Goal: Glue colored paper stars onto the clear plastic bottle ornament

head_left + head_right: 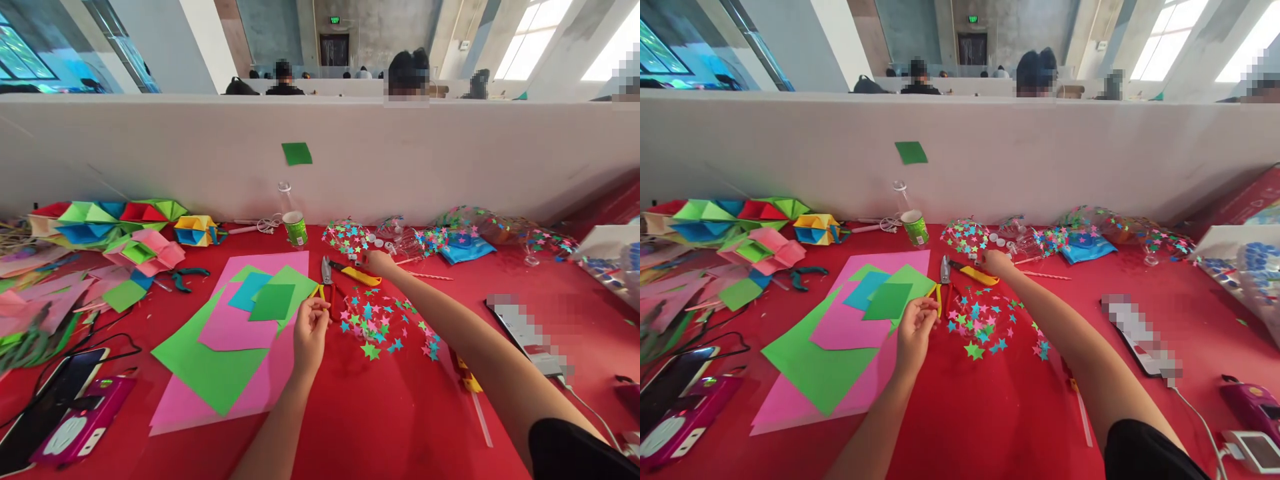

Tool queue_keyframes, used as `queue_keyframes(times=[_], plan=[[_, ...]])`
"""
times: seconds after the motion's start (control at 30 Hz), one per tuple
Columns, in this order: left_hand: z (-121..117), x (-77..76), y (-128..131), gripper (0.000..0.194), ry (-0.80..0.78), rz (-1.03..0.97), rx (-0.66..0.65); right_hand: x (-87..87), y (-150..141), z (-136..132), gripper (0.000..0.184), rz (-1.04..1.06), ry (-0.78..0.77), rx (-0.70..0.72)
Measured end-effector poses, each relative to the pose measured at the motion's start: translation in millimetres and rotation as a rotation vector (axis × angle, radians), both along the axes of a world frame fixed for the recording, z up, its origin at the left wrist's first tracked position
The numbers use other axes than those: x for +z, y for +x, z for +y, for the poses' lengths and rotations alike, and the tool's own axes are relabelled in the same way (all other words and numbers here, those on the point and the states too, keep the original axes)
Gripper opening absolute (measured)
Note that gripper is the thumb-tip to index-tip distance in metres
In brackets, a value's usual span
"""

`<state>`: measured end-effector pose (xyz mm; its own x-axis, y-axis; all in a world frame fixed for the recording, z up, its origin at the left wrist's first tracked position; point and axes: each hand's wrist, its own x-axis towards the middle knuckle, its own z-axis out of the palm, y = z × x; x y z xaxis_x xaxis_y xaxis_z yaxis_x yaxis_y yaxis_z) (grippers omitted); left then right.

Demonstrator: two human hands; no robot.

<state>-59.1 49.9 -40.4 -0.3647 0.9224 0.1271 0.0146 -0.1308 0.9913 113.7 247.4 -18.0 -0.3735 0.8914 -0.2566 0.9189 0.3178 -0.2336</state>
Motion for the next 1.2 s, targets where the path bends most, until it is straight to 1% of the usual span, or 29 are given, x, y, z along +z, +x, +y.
queue_keyframes(times=[0.1,0.2,0.27,0.33,0.4,0.5,0.57,0.63,0.67,0.73,0.77,0.83,0.9,0.93,1.0,1.03,1.13,1.2], plan=[[-1,-0.1,0,0.008,-0.006,0.002,-0.010,-4.9,1,0,0.035,0.053,-0.001,-0.020],[-1,1.1,1,0.009,-0.005,0.009,-0.013,-6.1,6,-4,0.034,0.154,0.012,-0.048],[-1,3.2,0,0.009,0.001,0.013,-0.003,-3.6,14,-7,0.035,0.244,0.042,-0.071],[1,6.3,-2,0.010,0.011,0.011,0.018,2.7,25,-11,0.034,0.348,0.088,-0.101],[3,10.5,-6,0.013,0.026,0.002,0.041,13.8,41,-16,0.035,0.465,0.136,-0.132],[2,19.9,-10,0.017,0.053,-0.011,0.067,38.4,69,-28,0.032,0.644,0.227,-0.140],[-2,29.6,-11,0.017,0.071,-0.015,0.072,56.9,86,-42,0.025,0.745,0.326,-0.125],[-9,42.7,-7,0.016,0.102,-0.008,0.065,73.1,97,-62,0.022,0.822,0.430,-0.091],[-13,50.5,-4,0.014,0.122,0.003,0.049,79.3,99,-72,0.020,0.850,0.480,-0.065],[-17,67.9,5,0.012,0.157,0.026,-0.048,87.7,98,-93,0.017,0.876,0.570,0.003],[-16,77.0,12,0.014,0.159,0.035,-0.131,90.0,95,-102,0.016,0.870,0.608,0.043],[-10,94.7,27,0.022,0.122,0.042,-0.339,92.1,87,-116,0.015,0.835,0.669,0.127],[1,109.3,42,0.033,0.098,0.027,-0.491,92.7,77,-127,0.014,0.794,0.713,0.201],[7,114.8,49,0.038,0.090,0.020,-0.537,93.1,72,-131,0.014,0.774,0.730,0.235],[15,121.4,60,0.041,0.093,0.024,-0.567,94.1,64,-142,0.015,0.739,0.756,0.297],[17,122.6,63,0.038,0.101,0.015,-0.562,94.7,61,-148,0.016,0.727,0.773,0.314],[12,119.7,64,0.028,0.077,-0.024,-0.524,95.5,56,-168,0.018,0.695,0.834,0.368],[4,115.9,58,0.028,0.021,-0.052,-0.554,94.7,58,-181,0.024,0.666,0.874,0.449]])
